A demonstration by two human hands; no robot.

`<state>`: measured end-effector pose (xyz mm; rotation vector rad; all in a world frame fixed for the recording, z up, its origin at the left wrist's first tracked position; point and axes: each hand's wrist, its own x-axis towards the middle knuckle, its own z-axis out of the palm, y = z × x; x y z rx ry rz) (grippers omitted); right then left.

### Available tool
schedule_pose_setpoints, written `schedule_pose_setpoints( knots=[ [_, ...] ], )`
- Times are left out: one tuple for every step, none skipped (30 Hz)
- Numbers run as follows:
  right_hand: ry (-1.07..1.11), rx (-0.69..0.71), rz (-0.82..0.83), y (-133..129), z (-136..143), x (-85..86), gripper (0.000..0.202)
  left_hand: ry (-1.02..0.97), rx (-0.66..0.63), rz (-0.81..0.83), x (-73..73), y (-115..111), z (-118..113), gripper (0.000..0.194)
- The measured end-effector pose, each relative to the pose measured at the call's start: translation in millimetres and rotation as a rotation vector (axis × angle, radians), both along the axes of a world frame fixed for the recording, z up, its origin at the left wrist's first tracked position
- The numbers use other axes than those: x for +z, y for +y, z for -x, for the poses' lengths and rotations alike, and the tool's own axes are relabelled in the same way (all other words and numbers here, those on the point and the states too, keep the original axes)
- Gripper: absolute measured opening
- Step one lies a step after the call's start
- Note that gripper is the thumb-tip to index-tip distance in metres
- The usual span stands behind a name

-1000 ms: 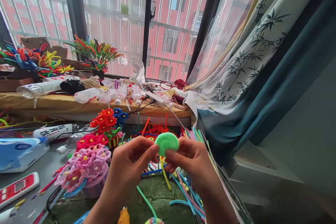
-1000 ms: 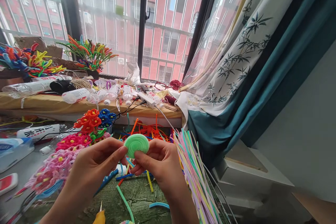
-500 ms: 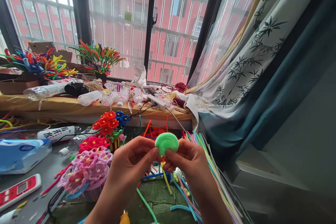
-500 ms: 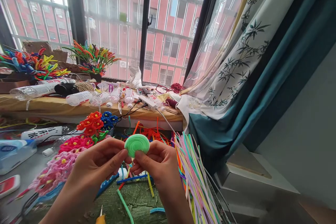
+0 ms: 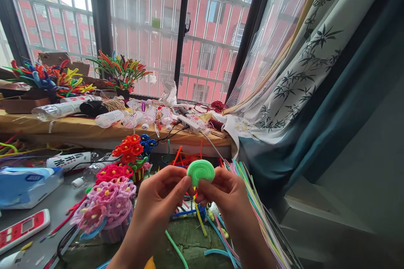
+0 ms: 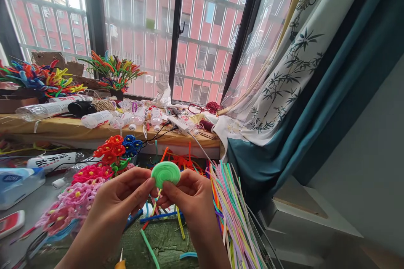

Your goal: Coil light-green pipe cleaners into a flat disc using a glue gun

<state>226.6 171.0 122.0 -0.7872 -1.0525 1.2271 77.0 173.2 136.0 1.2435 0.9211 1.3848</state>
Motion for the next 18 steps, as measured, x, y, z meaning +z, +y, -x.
schedule_pose_setpoints(
  knots=[
    [-0.018,0.014,0.003,0,-2,-0.3,0.033,0.013,-0.012,-0.002,0.6,0,1,0.028],
    [-0.042,0.038,0.009,1,-4,-0.4,0.033,0.029,-0.033,0.000,1.4,1,3,0.028],
    [-0.073,0.065,0.017,1,-7,-0.2,0.034,0.049,-0.058,0.005,2.1,2,6,0.027],
    [-0.107,0.094,0.025,2,-11,0.3,0.035,0.074,-0.085,0.009,2.8,3,9,0.026],
    [-0.142,0.123,0.034,2,-15,1.0,0.037,0.101,-0.111,0.012,3.5,5,12,0.025],
    [-0.176,0.147,0.044,2,-18,1.9,0.038,0.129,-0.140,0.014,3.9,7,15,0.024],
    [-0.205,0.163,0.055,2,-22,2.8,0.041,0.158,-0.176,0.014,4.2,9,18,0.024],
    [-0.227,0.167,0.065,2,-25,3.7,0.042,0.185,-0.217,0.009,4.3,12,21,0.023],
    [-0.241,0.160,0.073,1,-28,4.4,0.044,0.211,-0.257,0.004,4.3,14,24,0.023],
    [-0.248,0.147,0.078,1,-30,5.0,0.045,0.231,-0.293,-0.001,4.1,16,26,0.022],
    [-0.250,0.131,0.078,1,-31,5.4,0.046,0.244,-0.323,-0.009,3.9,17,28,0.022],
    [-0.250,0.118,0.075,1,-32,5.8,0.046,0.248,-0.345,-0.020,3.9,17,29,0.022],
    [-0.253,0.114,0.071,0,-32,6.2,0.045,0.240,-0.351,-0.030,4.1,17,29,0.022],
    [-0.259,0.118,0.065,-1,-32,6.8,0.043,0.227,-0.344,-0.037,4.8,16,29,0.022],
    [-0.264,0.124,0.057,-3,-31,7.6,0.040,0.211,-0.330,-0.038,5.9,14,28,0.022],
    [-0.264,0.130,0.048,-5,-30,9.0,0.037,0.197,-0.310,-0.037,7.5,11,28,0.022],
    [-0.258,0.134,0.039,-8,-29,10.8,0.034,0.190,-0.287,-0.034,9.6,7,27,0.022],
    [-0.242,0.130,0.030,-12,-28,13.1,0.031,0.184,-0.266,-0.032,12.0,3,26,0.022]
  ],
)
